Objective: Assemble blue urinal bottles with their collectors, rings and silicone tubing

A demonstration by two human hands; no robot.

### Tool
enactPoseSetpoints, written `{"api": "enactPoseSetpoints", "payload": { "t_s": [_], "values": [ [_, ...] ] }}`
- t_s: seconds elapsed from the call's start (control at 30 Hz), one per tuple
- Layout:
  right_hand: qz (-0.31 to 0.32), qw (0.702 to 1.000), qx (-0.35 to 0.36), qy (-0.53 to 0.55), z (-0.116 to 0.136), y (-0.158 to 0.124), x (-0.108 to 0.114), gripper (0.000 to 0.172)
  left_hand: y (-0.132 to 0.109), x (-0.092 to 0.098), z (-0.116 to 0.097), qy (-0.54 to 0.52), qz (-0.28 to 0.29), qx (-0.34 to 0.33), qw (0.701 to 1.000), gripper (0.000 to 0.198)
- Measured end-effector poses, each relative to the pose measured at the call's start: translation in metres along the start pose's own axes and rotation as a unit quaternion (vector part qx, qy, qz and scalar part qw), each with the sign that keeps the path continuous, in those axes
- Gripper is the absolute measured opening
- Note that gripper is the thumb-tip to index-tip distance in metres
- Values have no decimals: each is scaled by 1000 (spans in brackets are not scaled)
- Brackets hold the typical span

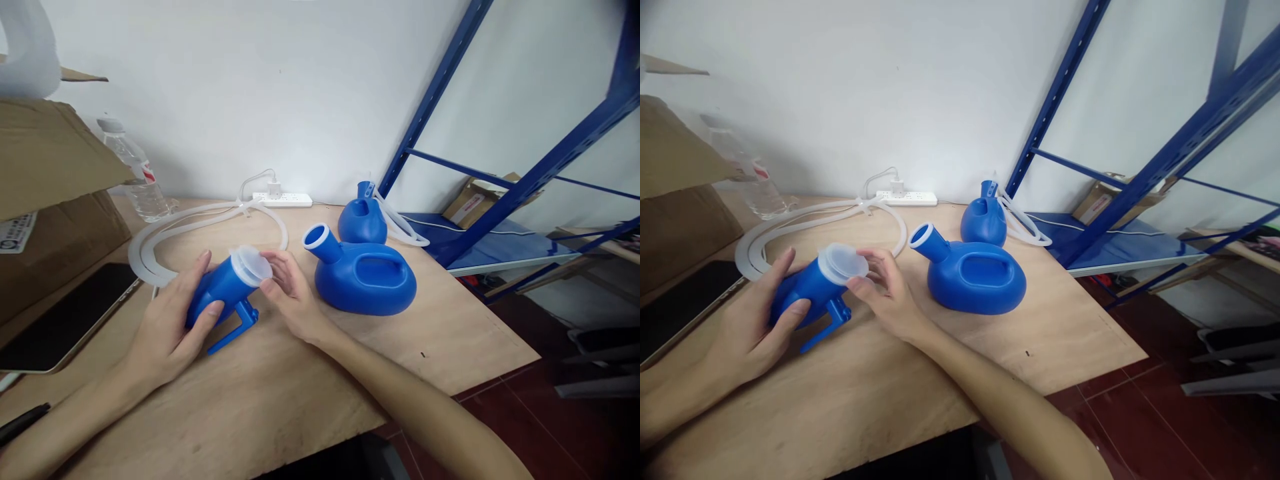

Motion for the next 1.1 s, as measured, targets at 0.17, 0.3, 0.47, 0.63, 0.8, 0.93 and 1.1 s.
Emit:
{"api": "enactPoseSetpoints", "payload": {
  "t_s": [0.17, 0.3, 0.47, 0.63, 0.8, 0.93, 1.1],
  "values": [
    [38, 999, -6, 19, 6, -3, -7, 56, 0, 2, -7, -29, -2, -30, 999, 69],
    [61, 998, 22, -6, 14, -7, -8, 55, -2, 4, -17, -60, 5, -42, 997, 83],
    [82, 996, 37, -29, 21, -7, -5, 53, -7, 5, -23, -80, 25, 23, 996, 94],
    [93, 988, 88, -86, 27, -3, -5, 50, -8, 3, -23, -149, 53, 62, 986, 102],
    [59, 989, 88, -106, 20, -5, -9, 54, -4, 1, -19, -92, 6, 87, 992, 112],
    [35, 988, 85, -123, 14, -7, -9, 54, 1, 3, -21, -28, -14, 53, 998, 104],
    [25, 988, 91, -124, 20, -9, -10, 49, 5, 5, -27, 3, -32, 18, 999, 99]
  ]
}}
Point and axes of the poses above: each hand's wrist, its own y-axis towards the middle knuckle, its own x-axis out of the back of the hand, z = x × y, the point moved 3 cm from there along y, towards the middle knuckle, and after that the axes turned 4 degrees about x, right-handed, at the moved point
